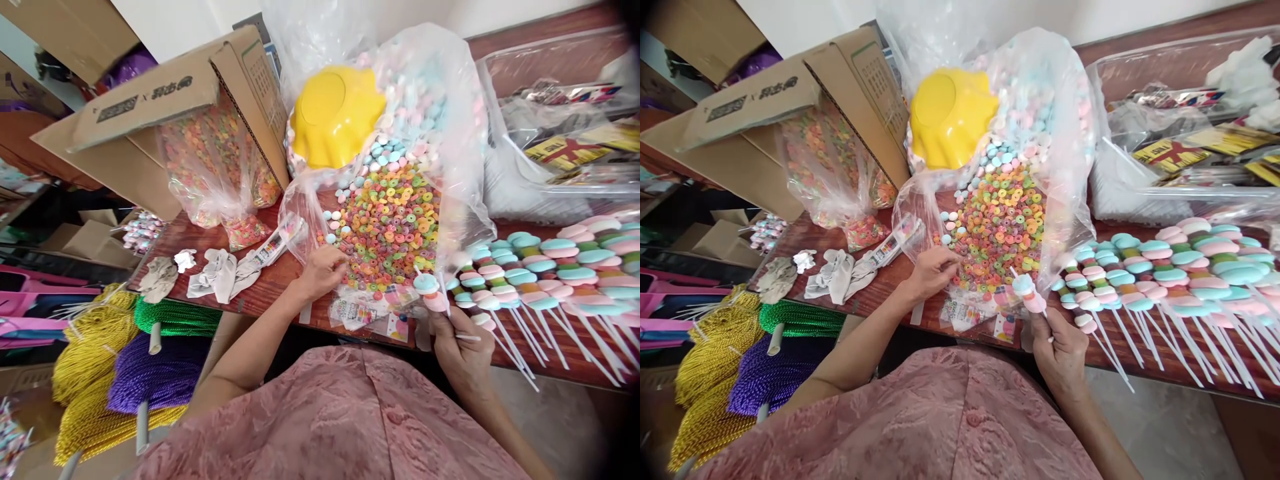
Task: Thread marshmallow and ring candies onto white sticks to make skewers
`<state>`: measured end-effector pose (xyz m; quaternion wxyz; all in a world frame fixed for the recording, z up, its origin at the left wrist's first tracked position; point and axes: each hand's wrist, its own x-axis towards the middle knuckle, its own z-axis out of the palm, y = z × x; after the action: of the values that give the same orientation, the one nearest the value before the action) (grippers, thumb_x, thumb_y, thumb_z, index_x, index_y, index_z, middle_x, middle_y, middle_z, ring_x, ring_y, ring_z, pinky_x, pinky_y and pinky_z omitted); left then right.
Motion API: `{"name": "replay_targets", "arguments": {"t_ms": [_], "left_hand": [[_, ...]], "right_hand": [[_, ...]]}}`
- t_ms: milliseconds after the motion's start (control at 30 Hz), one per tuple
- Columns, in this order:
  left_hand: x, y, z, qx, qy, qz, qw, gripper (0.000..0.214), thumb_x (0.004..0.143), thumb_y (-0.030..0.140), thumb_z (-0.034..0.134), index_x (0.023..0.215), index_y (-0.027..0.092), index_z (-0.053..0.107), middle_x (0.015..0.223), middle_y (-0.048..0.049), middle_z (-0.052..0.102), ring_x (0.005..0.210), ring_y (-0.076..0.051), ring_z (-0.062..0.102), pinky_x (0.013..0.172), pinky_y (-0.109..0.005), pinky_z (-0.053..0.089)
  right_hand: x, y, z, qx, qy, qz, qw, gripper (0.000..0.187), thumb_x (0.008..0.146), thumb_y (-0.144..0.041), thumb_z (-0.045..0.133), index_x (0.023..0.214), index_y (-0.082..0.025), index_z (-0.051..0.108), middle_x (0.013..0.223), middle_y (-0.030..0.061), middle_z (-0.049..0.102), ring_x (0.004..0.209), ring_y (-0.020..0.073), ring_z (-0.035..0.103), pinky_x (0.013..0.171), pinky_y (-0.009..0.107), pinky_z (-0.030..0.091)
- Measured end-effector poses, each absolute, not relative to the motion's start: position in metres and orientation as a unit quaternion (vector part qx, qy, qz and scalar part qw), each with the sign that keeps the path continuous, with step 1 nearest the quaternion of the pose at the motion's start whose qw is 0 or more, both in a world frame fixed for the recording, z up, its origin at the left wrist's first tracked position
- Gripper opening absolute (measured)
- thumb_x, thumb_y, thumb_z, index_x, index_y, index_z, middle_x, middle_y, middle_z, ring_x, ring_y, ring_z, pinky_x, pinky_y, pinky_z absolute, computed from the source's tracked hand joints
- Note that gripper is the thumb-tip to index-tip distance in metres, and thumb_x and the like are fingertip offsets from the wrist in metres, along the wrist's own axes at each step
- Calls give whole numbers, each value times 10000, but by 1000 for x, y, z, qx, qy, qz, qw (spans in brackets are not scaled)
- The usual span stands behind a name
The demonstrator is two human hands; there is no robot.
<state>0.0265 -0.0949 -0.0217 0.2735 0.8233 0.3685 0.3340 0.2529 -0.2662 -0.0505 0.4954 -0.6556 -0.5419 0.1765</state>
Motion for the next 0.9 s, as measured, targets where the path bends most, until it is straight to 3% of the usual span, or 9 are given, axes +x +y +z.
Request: {"name": "replay_targets", "arguments": {"t_ms": [33, 167, 300, 467, 567, 667, 733, 833, 900], "left_hand": [[28, -100, -19, 772, 379, 376, 344, 52, 794, 171, 654, 814, 165, 702, 776, -43, 703, 726, -151, 631, 720, -320, 525], [36, -126, -1, 544, 376, 457, 594, 266, 652, 262, 837, 861, 163, 708, 766, -5, 708, 645, -112, 636, 603, -253, 547], [44, -147, 9, 465, 347, 481, 657, 332, 565, 281, 906, 811, 171, 713, 749, 11, 706, 623, -104, 644, 594, -249, 564], [46, -159, 5, 473, 361, 527, 607, 316, 607, 309, 894, 830, 176, 713, 780, -3, 725, 683, -121, 672, 665, -267, 575], [44, -160, 3, 608, 353, 544, 459, 197, 712, 265, 829, 850, 177, 719, 799, -14, 727, 714, -121, 672, 691, -252, 558], [43, -160, 3, 747, 307, 522, 274, 74, 806, 191, 738, 876, 178, 715, 798, -26, 730, 739, -123, 667, 720, -252, 542], [43, -161, 1, 785, 284, 510, 207, 73, 848, 156, 678, 909, 182, 707, 819, -37, 736, 768, -129, 674, 754, -266, 546], [47, -165, -2, 789, 272, 510, 211, 168, 853, 136, 661, 999, 203, 708, 950, -57, 745, 884, -145, 689, 859, -293, 550], [51, -168, -2, 734, 295, 528, 309, 291, 849, 184, 684, 1137, 225, 677, 1018, -57, 733, 912, -144, 689, 869, -290, 557]], "right_hand": [[250, -266, -46, -653, -547, 174, 495, 325, 947, -352, 533, 654, -211, 514, 555, -30, 397, 509, 115, 355, 494, 267, 309], [237, -265, -29, -619, -599, 192, 470, 233, 951, -298, 519, 759, -204, 610, 580, -24, 492, 502, 119, 436, 511, 261, 360], [229, -262, -27, -587, -662, 187, 427, 194, 954, -250, 497, 852, -198, 654, 644, -8, 587, 553, 132, 515, 564, 261, 403], [227, -263, -34, -585, -688, 155, 401, 182, 948, -215, 497, 886, -186, 665, 688, 9, 638, 566, 134, 541, 571, 255, 403], [227, -265, -33, -591, -689, 143, 394, 198, 950, -203, 476, 906, -178, 668, 692, 11, 647, 571, 133, 564, 571, 248, 406], [226, -265, -29, -596, -679, 157, 399, 212, 957, -217, 470, 878, -171, 661, 602, -25, 564, 498, 108, 494, 521, 230, 374], [225, -265, -27, -595, -675, 163, 405, 219, 959, -224, 472, 846, -170, 651, 577, -39, 515, 477, 95, 453, 503, 219, 359], [223, -263, -25, -585, -678, 160, 416, 229, 959, -205, 464, 820, -167, 642, 584, -39, 507, 482, 88, 445, 502, 210, 358], [222, -262, -25, -583, -674, 158, 426, 219, 957, -200, 475, 816, -166, 640, 584, -41, 503, 478, 83, 438, 498, 206, 355]]}}
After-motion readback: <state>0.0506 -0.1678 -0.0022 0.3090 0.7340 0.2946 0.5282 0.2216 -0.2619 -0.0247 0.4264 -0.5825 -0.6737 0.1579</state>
